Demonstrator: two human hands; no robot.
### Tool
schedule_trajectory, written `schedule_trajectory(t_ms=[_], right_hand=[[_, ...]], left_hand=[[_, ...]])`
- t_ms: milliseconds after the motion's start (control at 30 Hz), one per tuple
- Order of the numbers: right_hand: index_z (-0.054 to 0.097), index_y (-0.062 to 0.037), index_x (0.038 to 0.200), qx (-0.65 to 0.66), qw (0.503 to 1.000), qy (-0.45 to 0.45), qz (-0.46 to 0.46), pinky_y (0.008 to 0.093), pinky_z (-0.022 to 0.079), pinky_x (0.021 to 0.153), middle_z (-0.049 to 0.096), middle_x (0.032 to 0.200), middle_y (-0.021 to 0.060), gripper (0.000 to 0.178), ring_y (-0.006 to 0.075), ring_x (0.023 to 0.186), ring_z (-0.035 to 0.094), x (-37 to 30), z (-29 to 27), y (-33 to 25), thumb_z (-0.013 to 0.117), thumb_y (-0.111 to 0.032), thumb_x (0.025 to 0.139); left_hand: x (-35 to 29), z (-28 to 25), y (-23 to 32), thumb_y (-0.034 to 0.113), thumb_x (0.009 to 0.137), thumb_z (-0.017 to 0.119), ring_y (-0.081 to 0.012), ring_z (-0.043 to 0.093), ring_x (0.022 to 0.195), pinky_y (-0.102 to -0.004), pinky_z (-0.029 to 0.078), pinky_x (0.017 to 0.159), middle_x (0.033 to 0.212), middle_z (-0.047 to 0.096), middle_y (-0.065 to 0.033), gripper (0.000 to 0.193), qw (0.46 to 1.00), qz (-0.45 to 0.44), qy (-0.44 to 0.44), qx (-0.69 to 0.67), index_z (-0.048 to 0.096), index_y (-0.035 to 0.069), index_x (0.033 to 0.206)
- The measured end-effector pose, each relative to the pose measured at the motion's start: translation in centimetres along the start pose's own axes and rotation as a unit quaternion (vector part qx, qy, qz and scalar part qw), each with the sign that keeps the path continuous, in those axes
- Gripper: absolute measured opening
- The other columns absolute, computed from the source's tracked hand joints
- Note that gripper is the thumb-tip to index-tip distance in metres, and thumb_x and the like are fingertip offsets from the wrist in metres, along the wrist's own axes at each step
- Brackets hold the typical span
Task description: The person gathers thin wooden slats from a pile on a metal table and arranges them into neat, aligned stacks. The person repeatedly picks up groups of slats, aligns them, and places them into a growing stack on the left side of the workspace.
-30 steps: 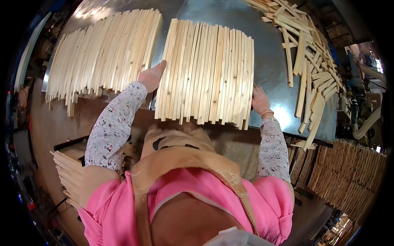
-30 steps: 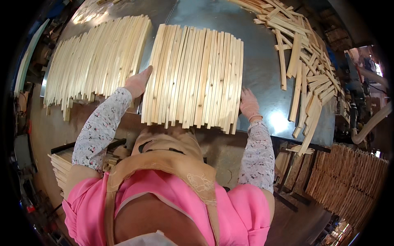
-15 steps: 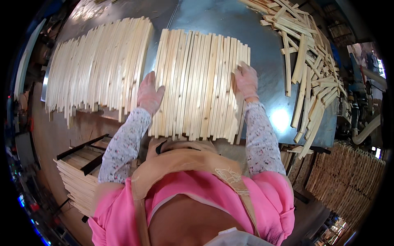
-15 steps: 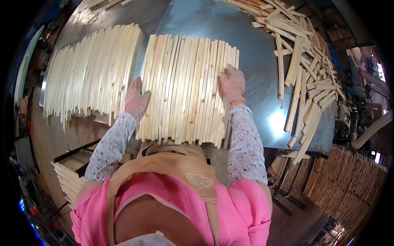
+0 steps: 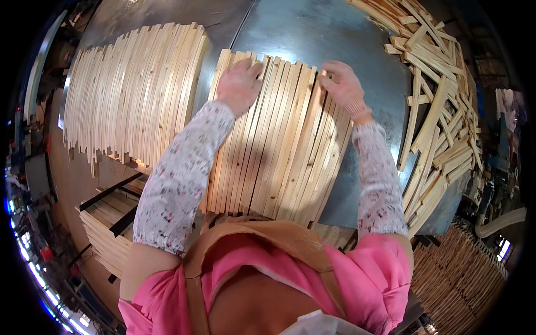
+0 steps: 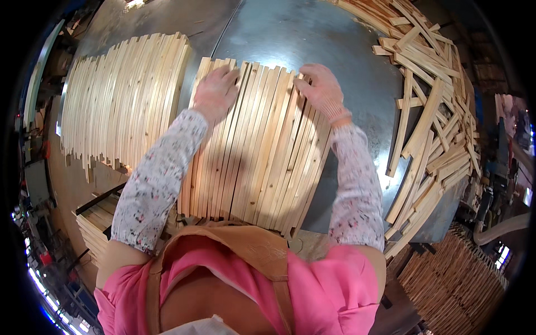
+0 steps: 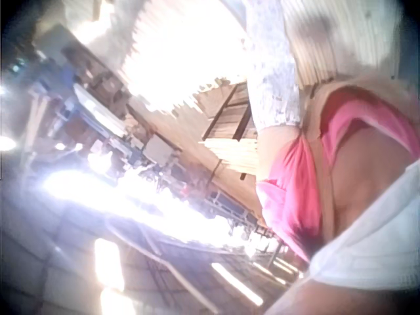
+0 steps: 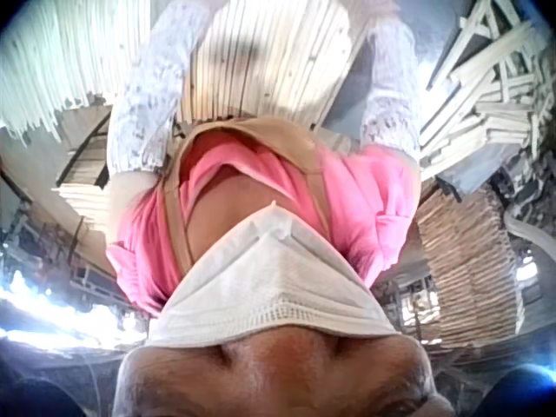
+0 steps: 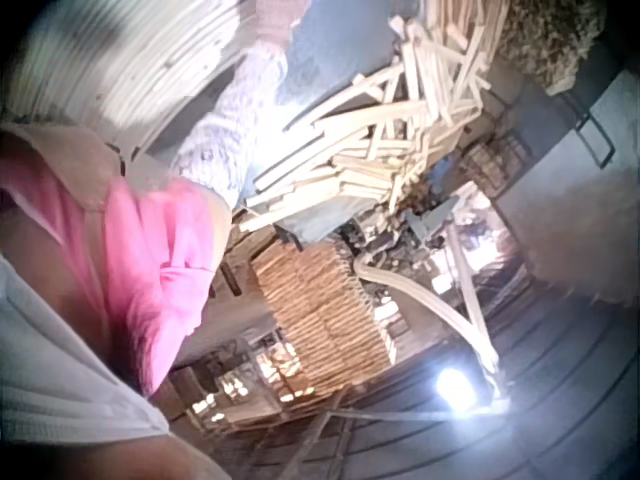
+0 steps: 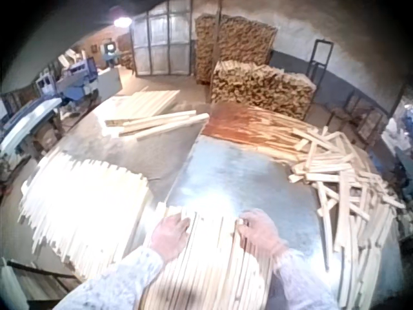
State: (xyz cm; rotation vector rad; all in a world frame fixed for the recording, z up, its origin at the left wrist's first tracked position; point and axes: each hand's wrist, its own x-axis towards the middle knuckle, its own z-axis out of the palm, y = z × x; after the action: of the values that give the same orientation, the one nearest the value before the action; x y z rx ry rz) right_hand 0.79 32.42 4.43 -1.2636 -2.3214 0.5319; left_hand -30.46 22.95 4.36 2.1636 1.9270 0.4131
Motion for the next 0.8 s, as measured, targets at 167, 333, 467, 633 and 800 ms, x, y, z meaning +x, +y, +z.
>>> schedule_trajectory(t_ms=[167,333,467,633,800], right_hand=[[0.048,-0.0005,0.151,0.567,0.771,0.015,0.288,0.0292,0.059,0.081,0.066,0.106,0.0077,0.057,0.0148,0.094,0.066,-8.4,-0.9,-12.6,0.071,-0.015,0.101],[0.055,0.0023,0.134,0.660,0.649,0.066,0.374,0.0272,0.054,0.068,0.066,0.100,0.0095,0.040,0.0125,0.076,0.061,-18.6,5.3,-14.6,0.069,-0.023,0.106],[0.063,0.0010,0.118,0.608,0.702,0.067,0.365,0.0279,0.051,0.062,0.068,0.091,0.0118,0.039,0.0137,0.070,0.060,-18.7,3.9,-14.8,0.067,-0.036,0.108],[0.067,0.0058,0.119,0.669,0.652,0.002,0.356,0.0367,0.057,0.065,0.074,0.108,0.0200,0.041,0.0211,0.081,0.070,-16.0,1.8,-16.1,0.071,-0.033,0.107],[0.065,0.0052,0.133,0.392,0.893,-0.206,0.075,0.0398,0.061,0.074,0.077,0.117,0.0157,0.039,0.0265,0.097,0.077,-10.7,4.5,-20.5,0.067,-0.023,0.107]], left_hand=[[8.8,1.1,-1.0,0.035,0.105,0.054,-0.0300,0.052,0.142,-0.0455,0.040,0.118,0.147,0.060,-0.0097,0.043,0.978,0.011,-0.169,0.125,0.068,0.013,0.139],[9.2,0.2,-2.2,0.039,0.104,0.060,-0.0264,0.055,0.142,-0.0424,0.034,0.125,0.142,0.066,-0.0080,0.043,0.963,0.143,-0.070,0.215,0.067,0.018,0.141],[7.6,-6.1,-0.2,0.036,0.099,0.070,-0.0201,0.068,0.106,-0.0386,0.054,0.099,0.118,0.072,-0.0100,0.047,0.945,-0.039,-0.214,-0.246,0.064,0.013,0.140],[6.7,-17.9,2.1,0.032,0.095,0.077,-0.0104,0.063,0.076,-0.0313,0.055,0.065,0.099,0.072,-0.0020,0.046,0.913,0.017,-0.067,-0.403,0.066,0.010,0.133],[0.9,-31.7,-6.2,0.033,0.094,0.080,-0.0181,0.071,0.090,-0.0446,0.062,0.087,0.102,0.074,-0.0052,0.045,0.874,-0.119,0.111,-0.458,0.072,0.010,0.132]])
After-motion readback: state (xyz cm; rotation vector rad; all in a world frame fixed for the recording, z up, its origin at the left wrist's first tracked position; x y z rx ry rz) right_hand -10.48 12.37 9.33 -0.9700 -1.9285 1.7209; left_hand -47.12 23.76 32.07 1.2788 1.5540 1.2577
